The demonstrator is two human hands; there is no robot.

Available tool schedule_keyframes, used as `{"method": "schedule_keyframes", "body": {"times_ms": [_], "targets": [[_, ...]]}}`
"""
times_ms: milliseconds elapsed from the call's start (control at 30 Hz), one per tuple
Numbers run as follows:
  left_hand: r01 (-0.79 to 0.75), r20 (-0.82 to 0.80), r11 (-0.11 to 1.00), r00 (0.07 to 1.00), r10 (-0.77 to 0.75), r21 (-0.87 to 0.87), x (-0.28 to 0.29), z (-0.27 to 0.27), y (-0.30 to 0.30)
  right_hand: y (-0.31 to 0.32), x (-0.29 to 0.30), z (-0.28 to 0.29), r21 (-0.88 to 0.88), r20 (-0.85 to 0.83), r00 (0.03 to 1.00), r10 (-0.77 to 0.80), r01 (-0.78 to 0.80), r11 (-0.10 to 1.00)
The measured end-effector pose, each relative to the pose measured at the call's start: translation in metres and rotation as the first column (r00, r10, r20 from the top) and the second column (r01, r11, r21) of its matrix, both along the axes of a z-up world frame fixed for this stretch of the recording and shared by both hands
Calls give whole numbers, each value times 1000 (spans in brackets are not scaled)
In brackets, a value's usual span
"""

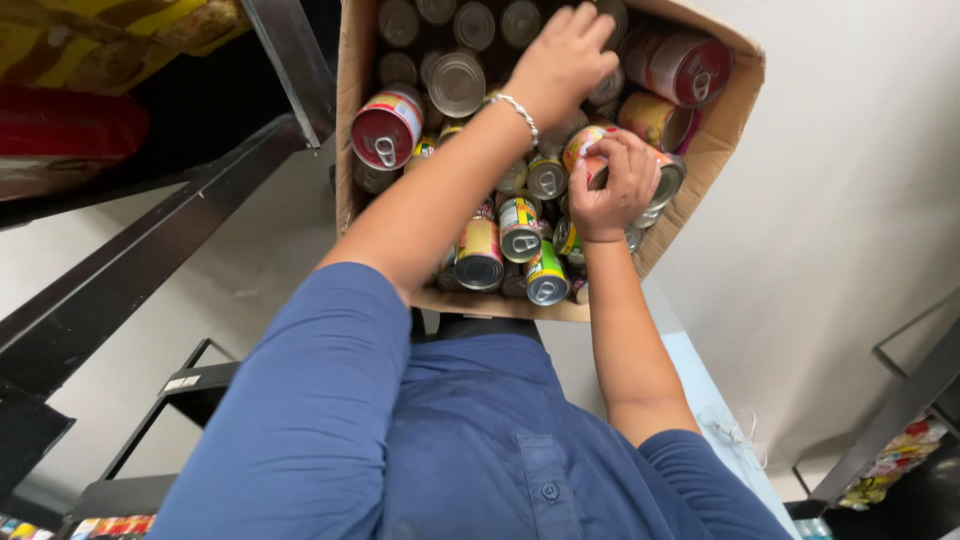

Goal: The person is transferring various canned goods from a cardboard box onto grocery store shelves.

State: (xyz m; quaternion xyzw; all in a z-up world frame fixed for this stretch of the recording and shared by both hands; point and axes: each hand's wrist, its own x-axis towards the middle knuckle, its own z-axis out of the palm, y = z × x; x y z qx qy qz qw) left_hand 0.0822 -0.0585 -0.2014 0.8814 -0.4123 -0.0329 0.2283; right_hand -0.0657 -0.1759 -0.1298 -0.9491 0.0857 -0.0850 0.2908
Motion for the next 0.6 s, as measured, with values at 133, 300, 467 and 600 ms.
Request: {"method": "schedule_keyframes", "body": {"times_ms": [133,300,467,600], "targets": [[-149,111,940,975,191,-307,2,19,6,0,-2,4,-4,-9,999,32,-32,999],[-610,-180,778,757,628,149,7,18,106,-1,-1,-1,4,-2,1000,23,-23,1000],[-457,-293,725,701,650,515,-1,-81,179,0,-4,0,2,-6,1000,19,-19,1000],[-444,-262,714,718,645,542,-12,-96,179,0,-1,3,25,-16,1000,25,-24,999]]}}
